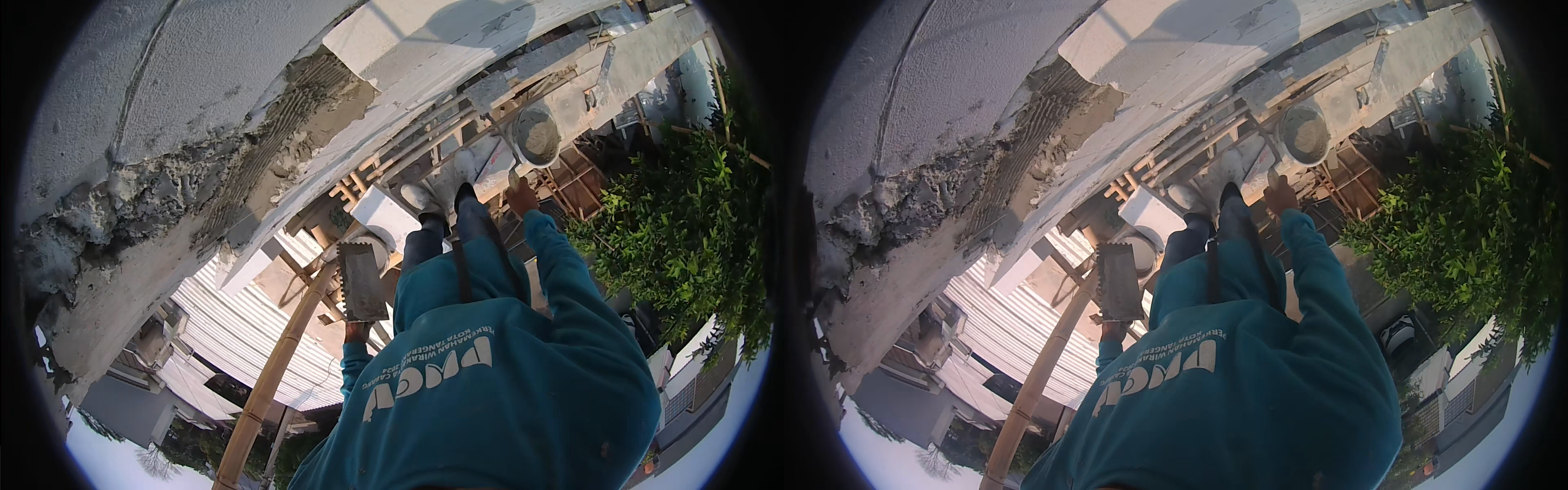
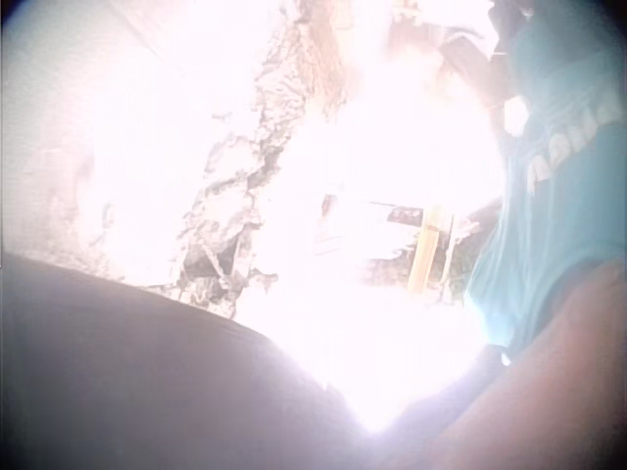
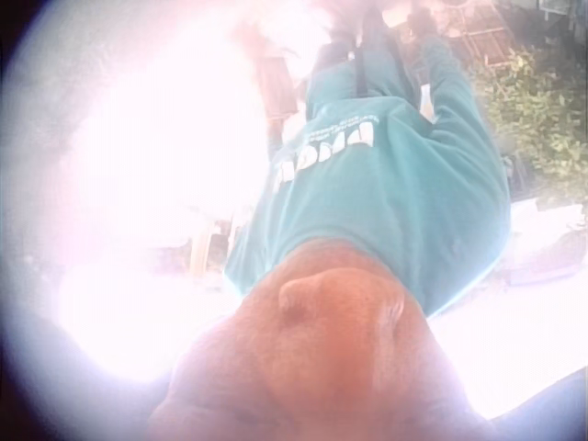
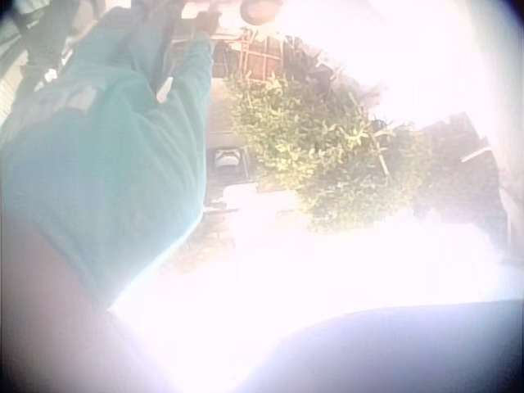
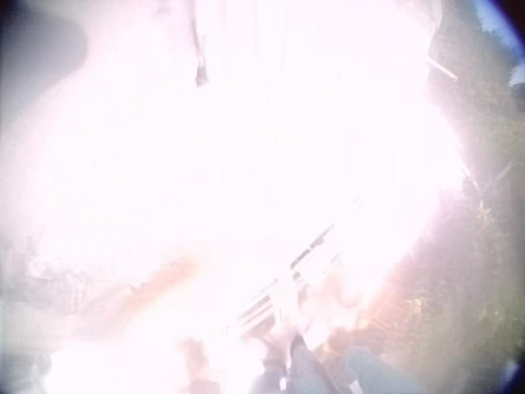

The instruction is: The person applies wet cement to a wall using a trowel and a bucket. They scoop cement from the bucket, spread it onto the wall surface, and smooth it with the trowel. The person also briefly touches their face during the task.

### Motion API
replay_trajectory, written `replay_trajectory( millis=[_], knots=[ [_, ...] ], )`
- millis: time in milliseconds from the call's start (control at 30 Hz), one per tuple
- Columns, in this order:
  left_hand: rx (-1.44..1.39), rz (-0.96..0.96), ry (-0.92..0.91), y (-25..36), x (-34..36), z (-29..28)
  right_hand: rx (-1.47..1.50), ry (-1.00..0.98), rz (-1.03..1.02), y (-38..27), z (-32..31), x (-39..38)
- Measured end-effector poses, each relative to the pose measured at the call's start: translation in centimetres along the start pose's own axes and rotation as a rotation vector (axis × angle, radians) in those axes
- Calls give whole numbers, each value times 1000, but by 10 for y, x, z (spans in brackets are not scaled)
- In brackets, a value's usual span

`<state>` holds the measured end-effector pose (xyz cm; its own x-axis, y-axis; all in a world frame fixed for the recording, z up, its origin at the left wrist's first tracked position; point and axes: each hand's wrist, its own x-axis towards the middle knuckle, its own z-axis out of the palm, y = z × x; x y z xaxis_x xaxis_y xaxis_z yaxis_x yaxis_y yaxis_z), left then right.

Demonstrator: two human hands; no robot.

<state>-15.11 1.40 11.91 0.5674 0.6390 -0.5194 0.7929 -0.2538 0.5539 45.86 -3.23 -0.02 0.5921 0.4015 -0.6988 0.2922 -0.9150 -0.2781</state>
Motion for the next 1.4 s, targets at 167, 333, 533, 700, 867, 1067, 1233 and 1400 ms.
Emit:
replay_trajectory(
  millis=[167,333,533,700,867,1067,1233,1400],
  knots=[
    [14,-177,-156,6,3,-30,268,151,130,75,22,13],
    [77,-297,-287,10,42,-62,15,232,319,163,19,57],
    [144,-496,-340,35,59,-78,-248,100,460,177,-12,182],
    [192,-581,-376,45,90,-95,-310,-35,449,155,24,277],
    [164,-618,-368,56,91,-83,88,34,315,175,33,259],
    [118,-548,-361,57,112,-75,614,59,452,197,-9,141],
    [-9,-494,-311,68,110,-63,709,203,259,190,-37,69],
    [-551,-714,-148,86,121,-61,587,195,-91,102,-76,-25]
  ],
)
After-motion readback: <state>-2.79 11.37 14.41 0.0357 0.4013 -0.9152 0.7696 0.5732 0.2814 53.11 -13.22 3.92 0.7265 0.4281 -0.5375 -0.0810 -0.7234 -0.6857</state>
